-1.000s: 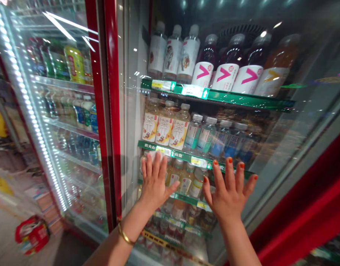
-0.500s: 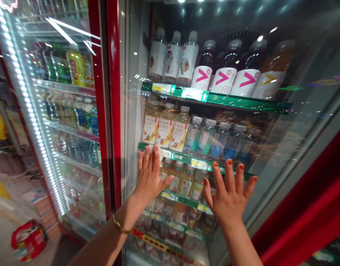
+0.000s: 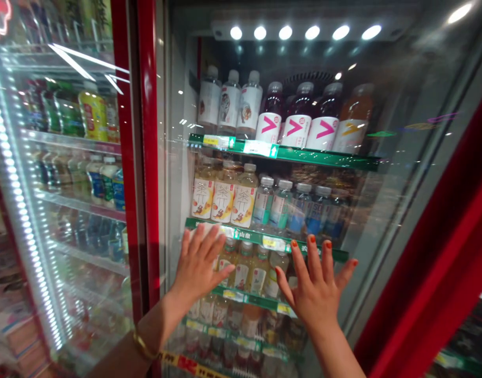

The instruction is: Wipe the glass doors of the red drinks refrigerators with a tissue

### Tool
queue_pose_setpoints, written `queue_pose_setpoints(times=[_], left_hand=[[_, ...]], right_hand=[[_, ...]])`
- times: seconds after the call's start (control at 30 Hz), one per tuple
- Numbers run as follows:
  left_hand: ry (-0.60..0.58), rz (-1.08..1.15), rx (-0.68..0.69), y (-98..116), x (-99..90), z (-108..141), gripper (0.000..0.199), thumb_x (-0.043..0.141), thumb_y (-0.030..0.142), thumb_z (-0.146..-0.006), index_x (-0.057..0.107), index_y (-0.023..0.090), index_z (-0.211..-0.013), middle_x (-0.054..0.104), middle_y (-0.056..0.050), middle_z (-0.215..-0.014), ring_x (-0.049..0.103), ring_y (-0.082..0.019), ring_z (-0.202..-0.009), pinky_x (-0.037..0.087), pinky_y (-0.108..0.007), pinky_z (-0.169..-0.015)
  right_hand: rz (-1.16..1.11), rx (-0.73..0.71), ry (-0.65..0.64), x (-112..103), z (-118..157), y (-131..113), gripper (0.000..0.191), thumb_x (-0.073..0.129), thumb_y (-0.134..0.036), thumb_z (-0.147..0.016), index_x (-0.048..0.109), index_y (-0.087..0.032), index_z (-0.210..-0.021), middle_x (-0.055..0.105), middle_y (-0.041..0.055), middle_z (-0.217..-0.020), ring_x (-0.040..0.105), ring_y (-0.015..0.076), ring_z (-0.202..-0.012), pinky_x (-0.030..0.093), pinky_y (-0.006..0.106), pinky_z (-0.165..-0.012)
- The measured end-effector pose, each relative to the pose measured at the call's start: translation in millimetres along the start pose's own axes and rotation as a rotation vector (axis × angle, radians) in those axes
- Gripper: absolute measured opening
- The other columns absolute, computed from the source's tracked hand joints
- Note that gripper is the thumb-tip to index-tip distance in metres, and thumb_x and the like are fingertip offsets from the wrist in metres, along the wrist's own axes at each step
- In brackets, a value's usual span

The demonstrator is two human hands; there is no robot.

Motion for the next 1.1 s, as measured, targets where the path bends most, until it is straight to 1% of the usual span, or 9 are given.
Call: queue_pose_setpoints(times=[0.13,0.23,0.4,0.5,0.63,0.73,0.87,0.97,1.1], left_hand=[[0.142,0.010,-0.283,-32,-6.1,-40,0.093,0.055,0.048,-0.107,0.004,0.021,-0.180,0.012,-0.013,-0.187,0.006,-0.035,-0.175,0.007,-0.062,-0.143],[0.127,0.054,-0.251,-5,-8.1,-76,0.089,0.053,0.047,-0.107,0.007,0.024,-0.180,0.016,-0.009,-0.187,0.008,-0.034,-0.175,0.008,-0.062,-0.144],[-0.020,0.063,0.149,45,-2.3,-27,0.087,0.065,0.051,-0.101,0.026,0.033,-0.176,0.047,0.002,-0.175,0.021,-0.026,-0.173,0.009,-0.047,-0.146],[0.017,0.007,-0.011,19,-3.8,-6,0.091,0.068,0.043,-0.102,0.021,0.028,-0.178,0.038,-0.005,-0.180,0.015,-0.028,-0.174,0.008,-0.052,-0.146],[0.116,0.046,-0.255,-3,-8.6,-55,0.091,0.059,0.042,-0.106,0.009,0.028,-0.180,0.016,-0.009,-0.187,0.007,-0.037,-0.175,0.008,-0.068,-0.142],[0.043,0.084,-0.138,31,-6.5,-71,0.088,0.054,0.053,-0.106,0.012,0.030,-0.179,0.024,-0.005,-0.185,0.011,-0.035,-0.175,0.007,-0.065,-0.144],[-0.054,0.051,0.072,57,-2.4,-15,0.082,0.058,0.053,-0.106,0.025,0.029,-0.177,0.044,0.000,-0.177,0.016,-0.026,-0.174,0.004,-0.049,-0.147],[0.008,0.030,-0.175,22,-3.4,7,0.084,0.058,0.040,-0.107,0.017,0.027,-0.179,0.026,-0.004,-0.185,0.010,-0.029,-0.175,0.008,-0.053,-0.147],[0.110,0.064,-0.398,-2,-7.4,-48,0.084,0.050,0.044,-0.110,0.005,0.031,-0.180,0.006,-0.005,-0.189,0.004,-0.038,-0.175,0.006,-0.069,-0.143]], right_hand=[[0.006,0.002,0.019,2,-1,-1,0.089,0.070,-0.055,-0.100,0.032,-0.029,-0.176,0.048,0.0143,-0.175,0.038,0.0400,-0.166,0.008,0.076,-0.137],[-0.005,0.004,0.021,1,-1,-1,0.088,0.071,-0.055,-0.100,0.033,-0.030,-0.175,0.048,0.0136,-0.175,0.039,0.0398,-0.166,0.008,0.075,-0.137],[-0.022,0.016,0.024,-1,-1,-1,0.088,0.073,-0.056,-0.099,0.035,-0.031,-0.175,0.053,0.0127,-0.171,0.040,0.0387,-0.165,0.009,0.074,-0.138],[-0.034,0.022,0.018,-2,-1,-2,0.088,0.074,-0.055,-0.099,0.036,-0.031,-0.175,0.055,0.0127,-0.170,0.041,0.0389,-0.165,0.010,0.075,-0.138],[-0.035,0.028,0.025,-1,-2,-4,0.086,0.072,-0.055,-0.100,0.035,-0.031,-0.175,0.056,0.0128,-0.169,0.040,0.0389,-0.166,0.009,0.076,-0.137],[-0.034,0.034,0.045,-1,-3,-4,0.081,0.067,-0.056,-0.103,0.037,-0.031,-0.174,0.054,0.0111,-0.170,0.037,0.0362,-0.168,0.009,0.074,-0.139],[-0.035,0.034,0.029,-2,-3,-4,0.084,0.069,-0.056,-0.102,0.034,-0.032,-0.175,0.054,0.0101,-0.171,0.037,0.0364,-0.167,0.010,0.073,-0.139],[-0.036,0.032,0.022,-3,-3,-4,0.085,0.069,-0.057,-0.102,0.033,-0.033,-0.175,0.054,0.0087,-0.171,0.036,0.0354,-0.168,0.010,0.072,-0.140],[-0.020,0.047,0.021,-3,-3,-5,0.084,0.067,-0.058,-0.103,0.032,-0.034,-0.175,0.055,0.0079,-0.171,0.037,0.0362,-0.167,0.011,0.072,-0.139]])
Point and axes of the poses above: each hand's wrist, its own z-axis away from the middle knuckle, its own x-axis out of the palm, y = z × x, the point moved 1 cm from there along -z, towards the middle knuckle
